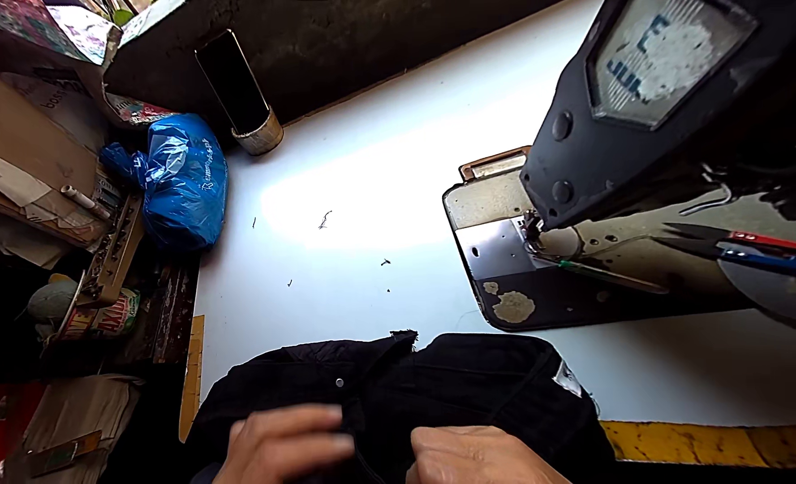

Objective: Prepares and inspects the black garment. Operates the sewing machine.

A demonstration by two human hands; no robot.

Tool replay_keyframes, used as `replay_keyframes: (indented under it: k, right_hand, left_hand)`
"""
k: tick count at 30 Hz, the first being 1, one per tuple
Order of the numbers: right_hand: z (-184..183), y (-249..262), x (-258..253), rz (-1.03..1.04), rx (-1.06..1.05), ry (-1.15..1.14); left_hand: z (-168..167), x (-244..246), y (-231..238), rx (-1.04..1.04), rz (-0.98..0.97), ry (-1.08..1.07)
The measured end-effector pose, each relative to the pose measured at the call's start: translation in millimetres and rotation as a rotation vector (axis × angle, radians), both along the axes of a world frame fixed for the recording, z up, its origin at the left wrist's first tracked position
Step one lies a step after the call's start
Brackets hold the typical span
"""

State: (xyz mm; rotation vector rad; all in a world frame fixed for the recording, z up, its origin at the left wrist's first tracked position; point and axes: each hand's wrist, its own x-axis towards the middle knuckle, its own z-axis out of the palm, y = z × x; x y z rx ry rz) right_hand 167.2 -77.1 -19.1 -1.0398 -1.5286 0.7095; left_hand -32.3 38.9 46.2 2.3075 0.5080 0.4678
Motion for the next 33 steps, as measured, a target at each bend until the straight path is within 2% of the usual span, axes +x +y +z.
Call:
replay_keyframes:
  k: [2, 4, 7, 17, 23, 28, 33]
  right_hand:
    - [1, -1, 2, 0.010, 0.014, -0.001]
    - [0, -2, 2, 0.005, 0.023, -0.003]
    - [-1, -2, 2, -0.007, 0.034, -0.019]
    - [2, 0, 7, 0.007, 0.009, -0.047]
    - [10, 3, 12, 0.114, -0.144, -0.041]
    - [8, 3, 15, 0.061, -0.149, -0.115]
    - [17, 3, 16, 0.054, -0.183, -0.073]
  left_hand:
    - [-10, 3, 18, -0.065, -0.146, 0.066]
    - [-23, 11, 26, -0.239, -0.310, 0.036]
    - [-29, 16, 30, -0.418, -0.378, -0.051]
    - [-16, 18, 14, -0.476, -0.213, -0.029]
    - [-9, 21, 10, -0.443, -0.173, 0.031]
    - [-9, 25, 11, -0.464, -0.135, 0.123]
    - [-4, 25, 5, -0.444, -0.114, 0.096]
